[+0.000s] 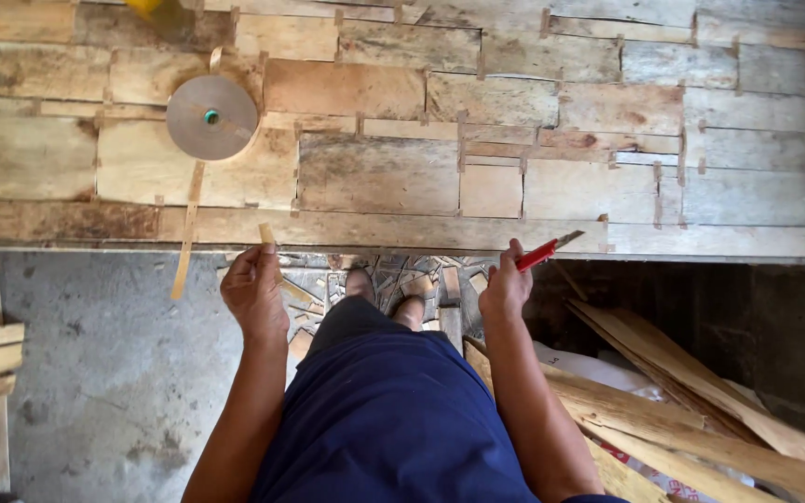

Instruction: Applying small wood strips to a larger board and trimming them with a utility knife.

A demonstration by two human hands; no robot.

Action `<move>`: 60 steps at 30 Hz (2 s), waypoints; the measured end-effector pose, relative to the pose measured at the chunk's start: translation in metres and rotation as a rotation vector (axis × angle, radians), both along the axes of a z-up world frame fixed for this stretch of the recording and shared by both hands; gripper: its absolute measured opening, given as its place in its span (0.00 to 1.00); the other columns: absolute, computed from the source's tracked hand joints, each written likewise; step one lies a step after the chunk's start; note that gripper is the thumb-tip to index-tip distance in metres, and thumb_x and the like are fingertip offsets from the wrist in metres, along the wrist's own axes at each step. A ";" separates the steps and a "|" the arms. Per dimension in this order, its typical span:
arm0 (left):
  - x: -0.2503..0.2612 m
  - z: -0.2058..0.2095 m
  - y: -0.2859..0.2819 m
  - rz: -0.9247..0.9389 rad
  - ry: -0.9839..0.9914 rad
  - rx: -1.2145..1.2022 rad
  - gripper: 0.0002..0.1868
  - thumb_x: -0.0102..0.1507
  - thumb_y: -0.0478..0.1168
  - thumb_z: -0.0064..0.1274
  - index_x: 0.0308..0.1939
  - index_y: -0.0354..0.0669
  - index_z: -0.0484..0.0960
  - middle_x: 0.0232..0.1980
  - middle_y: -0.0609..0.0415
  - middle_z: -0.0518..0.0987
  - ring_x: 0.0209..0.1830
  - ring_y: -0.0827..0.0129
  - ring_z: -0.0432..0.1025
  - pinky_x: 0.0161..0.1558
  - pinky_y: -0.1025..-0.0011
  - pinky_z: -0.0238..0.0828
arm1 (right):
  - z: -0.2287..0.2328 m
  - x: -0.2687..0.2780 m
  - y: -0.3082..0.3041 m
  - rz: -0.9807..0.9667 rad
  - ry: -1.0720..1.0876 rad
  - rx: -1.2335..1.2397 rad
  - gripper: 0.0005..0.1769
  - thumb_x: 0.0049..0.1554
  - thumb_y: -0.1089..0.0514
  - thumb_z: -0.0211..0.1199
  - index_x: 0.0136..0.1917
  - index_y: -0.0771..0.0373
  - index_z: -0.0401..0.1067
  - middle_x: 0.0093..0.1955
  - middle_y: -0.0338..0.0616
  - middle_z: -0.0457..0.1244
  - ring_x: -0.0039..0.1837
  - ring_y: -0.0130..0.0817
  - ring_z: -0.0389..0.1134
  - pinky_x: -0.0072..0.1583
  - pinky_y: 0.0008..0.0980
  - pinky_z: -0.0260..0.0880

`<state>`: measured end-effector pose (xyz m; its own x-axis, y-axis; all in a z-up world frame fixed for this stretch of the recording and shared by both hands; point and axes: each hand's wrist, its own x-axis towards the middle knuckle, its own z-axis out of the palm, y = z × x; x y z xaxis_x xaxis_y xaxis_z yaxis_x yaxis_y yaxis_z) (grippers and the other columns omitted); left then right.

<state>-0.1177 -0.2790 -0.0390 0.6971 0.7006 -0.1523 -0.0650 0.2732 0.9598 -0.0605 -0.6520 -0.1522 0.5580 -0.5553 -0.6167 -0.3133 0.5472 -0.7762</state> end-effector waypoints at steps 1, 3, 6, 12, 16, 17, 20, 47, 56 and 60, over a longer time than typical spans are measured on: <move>0.008 -0.002 -0.001 -0.015 -0.006 -0.005 0.06 0.65 0.33 0.63 0.41 0.32 0.84 0.34 0.61 0.80 0.34 0.82 0.70 0.39 0.83 0.67 | 0.005 -0.003 0.004 -0.015 -0.006 -0.005 0.20 0.63 0.52 0.59 0.68 0.52 0.70 0.51 0.31 0.61 0.52 0.25 0.61 0.51 0.37 0.62; 0.026 -0.006 -0.002 -0.114 -0.024 -0.069 0.06 0.64 0.34 0.64 0.42 0.33 0.85 0.29 0.62 0.75 0.26 0.81 0.64 0.30 0.81 0.58 | 0.013 -0.007 0.012 0.096 -0.176 -0.175 0.15 0.64 0.59 0.57 0.63 0.61 0.73 0.54 0.35 0.67 0.52 0.23 0.66 0.51 0.28 0.64; 0.043 -0.010 -0.008 -0.258 0.004 0.009 0.07 0.64 0.35 0.63 0.43 0.34 0.86 0.30 0.62 0.77 0.27 0.82 0.65 0.31 0.81 0.59 | 0.037 -0.016 0.025 0.151 -0.109 -0.147 0.12 0.64 0.61 0.58 0.59 0.64 0.73 0.46 0.39 0.67 0.43 0.27 0.67 0.46 0.26 0.71; 0.060 0.008 -0.039 -0.565 0.104 0.078 0.08 0.66 0.39 0.64 0.36 0.37 0.87 0.24 0.63 0.75 0.21 0.82 0.61 0.24 0.80 0.55 | 0.077 -0.023 0.063 0.473 -0.264 -0.368 0.10 0.63 0.61 0.64 0.54 0.69 0.77 0.35 0.36 0.64 0.38 0.22 0.62 0.41 0.24 0.62; 0.065 0.001 -0.054 -0.780 0.085 0.147 0.05 0.64 0.38 0.63 0.37 0.40 0.89 0.25 0.64 0.77 0.22 0.84 0.64 0.24 0.81 0.59 | 0.103 -0.024 0.086 0.516 -0.180 -0.310 0.10 0.59 0.62 0.67 0.53 0.68 0.78 0.36 0.33 0.65 0.36 0.21 0.59 0.38 0.25 0.58; 0.070 0.001 -0.059 -0.851 0.089 0.153 0.06 0.64 0.39 0.63 0.37 0.40 0.88 0.25 0.64 0.79 0.22 0.84 0.67 0.24 0.81 0.63 | 0.110 -0.021 0.089 0.567 -0.195 -0.377 0.11 0.58 0.62 0.69 0.54 0.67 0.79 0.37 0.32 0.65 0.37 0.19 0.59 0.40 0.24 0.58; 0.074 -0.003 -0.073 -0.988 0.103 0.157 0.07 0.63 0.39 0.63 0.36 0.38 0.88 0.24 0.62 0.80 0.21 0.84 0.67 0.23 0.79 0.62 | 0.132 -0.020 0.094 0.632 -0.215 -0.430 0.12 0.58 0.62 0.71 0.55 0.66 0.80 0.37 0.30 0.62 0.38 0.17 0.57 0.40 0.23 0.56; 0.062 0.005 -0.175 -1.095 0.099 0.347 0.08 0.62 0.39 0.63 0.36 0.36 0.88 0.23 0.61 0.79 0.24 0.84 0.66 0.26 0.77 0.64 | 0.121 -0.025 0.009 0.688 -0.351 -0.314 0.09 0.57 0.69 0.70 0.51 0.65 0.75 0.47 0.37 0.67 0.43 0.17 0.60 0.46 0.21 0.62; 0.065 0.017 -0.146 -1.041 0.103 0.305 0.07 0.63 0.38 0.61 0.38 0.37 0.88 0.25 0.61 0.81 0.24 0.85 0.68 0.26 0.79 0.66 | 0.139 -0.011 0.039 0.782 -0.377 -0.334 0.07 0.58 0.68 0.67 0.50 0.64 0.74 0.46 0.36 0.66 0.42 0.18 0.58 0.45 0.22 0.60; 0.068 0.020 -0.128 -1.031 0.112 0.294 0.08 0.63 0.39 0.62 0.37 0.36 0.88 0.24 0.58 0.80 0.23 0.83 0.66 0.25 0.77 0.64 | 0.135 -0.002 0.058 0.772 -0.412 -0.351 0.06 0.57 0.69 0.67 0.46 0.65 0.72 0.45 0.37 0.68 0.45 0.18 0.64 0.47 0.22 0.66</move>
<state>-0.0497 -0.4072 -0.0189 0.9649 -0.1969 -0.1738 0.1573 -0.0966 0.9828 -0.0627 -0.5940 -0.0171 0.9861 -0.0570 -0.1564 -0.1556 0.0169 -0.9877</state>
